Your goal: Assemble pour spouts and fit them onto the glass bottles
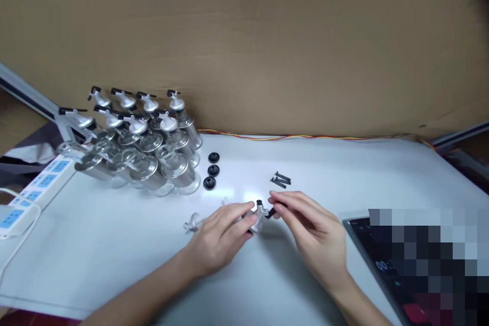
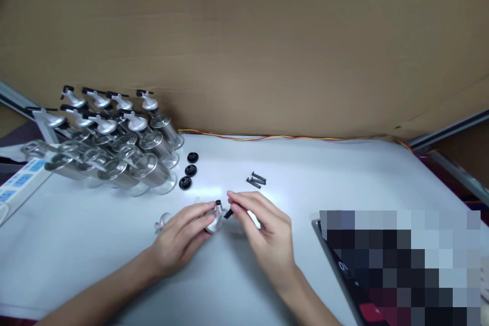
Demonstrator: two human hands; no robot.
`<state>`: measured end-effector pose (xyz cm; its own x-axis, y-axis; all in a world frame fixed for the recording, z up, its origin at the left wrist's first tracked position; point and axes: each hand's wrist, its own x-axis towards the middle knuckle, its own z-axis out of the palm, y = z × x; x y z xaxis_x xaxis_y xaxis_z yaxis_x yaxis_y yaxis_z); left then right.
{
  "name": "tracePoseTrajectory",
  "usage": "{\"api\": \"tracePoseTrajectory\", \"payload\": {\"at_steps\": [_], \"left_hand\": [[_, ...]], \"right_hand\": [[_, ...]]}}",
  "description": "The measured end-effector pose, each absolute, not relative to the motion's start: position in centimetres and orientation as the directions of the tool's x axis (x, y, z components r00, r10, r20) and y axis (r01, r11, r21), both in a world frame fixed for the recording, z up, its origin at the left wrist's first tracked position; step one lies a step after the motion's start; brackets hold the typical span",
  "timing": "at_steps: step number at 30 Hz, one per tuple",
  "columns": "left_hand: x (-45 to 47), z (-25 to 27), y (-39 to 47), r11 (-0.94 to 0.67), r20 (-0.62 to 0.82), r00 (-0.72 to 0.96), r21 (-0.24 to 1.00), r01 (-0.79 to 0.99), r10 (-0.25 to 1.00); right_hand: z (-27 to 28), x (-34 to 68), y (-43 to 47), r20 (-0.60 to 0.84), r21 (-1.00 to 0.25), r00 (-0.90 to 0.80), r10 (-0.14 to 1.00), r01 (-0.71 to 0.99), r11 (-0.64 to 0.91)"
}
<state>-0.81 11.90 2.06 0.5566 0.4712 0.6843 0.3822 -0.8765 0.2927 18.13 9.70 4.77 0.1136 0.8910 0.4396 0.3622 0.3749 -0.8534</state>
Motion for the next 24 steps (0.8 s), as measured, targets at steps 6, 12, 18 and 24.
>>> {"api": "tracePoseTrajectory", "payload": {"at_steps": [6, 12, 18, 24], "left_hand": [[-0.45, 1.82, 12.41, -0.896, 0.747, 0.497, 0.338, 0.287, 0.441], [-0.43, 1.87, 12.44, -0.891, 0.725, 0.522, 0.323, 0.317, 0.449], [-0.22, 1.79, 12.13, -0.902, 0.735, 0.532, 0.273, 0.334, 0.420], [-0.67, 1.75, 12.06, -0.908, 0.733, 0.556, 0.210, 0.364, 0.392]], "right_hand": [[4.81, 18.72, 9.94, 0.378, -0.920, 0.238, 0.895, 0.206, 0.334], [5.11, 19.19, 10.42, 0.439, -0.897, 0.292, 0.850, 0.202, 0.394], [5.11, 19.15, 10.00, 0.393, -0.914, 0.240, 0.888, 0.206, 0.349], [5.68, 19.11, 9.75, 0.400, -0.896, 0.162, 0.902, 0.278, 0.347]]}}
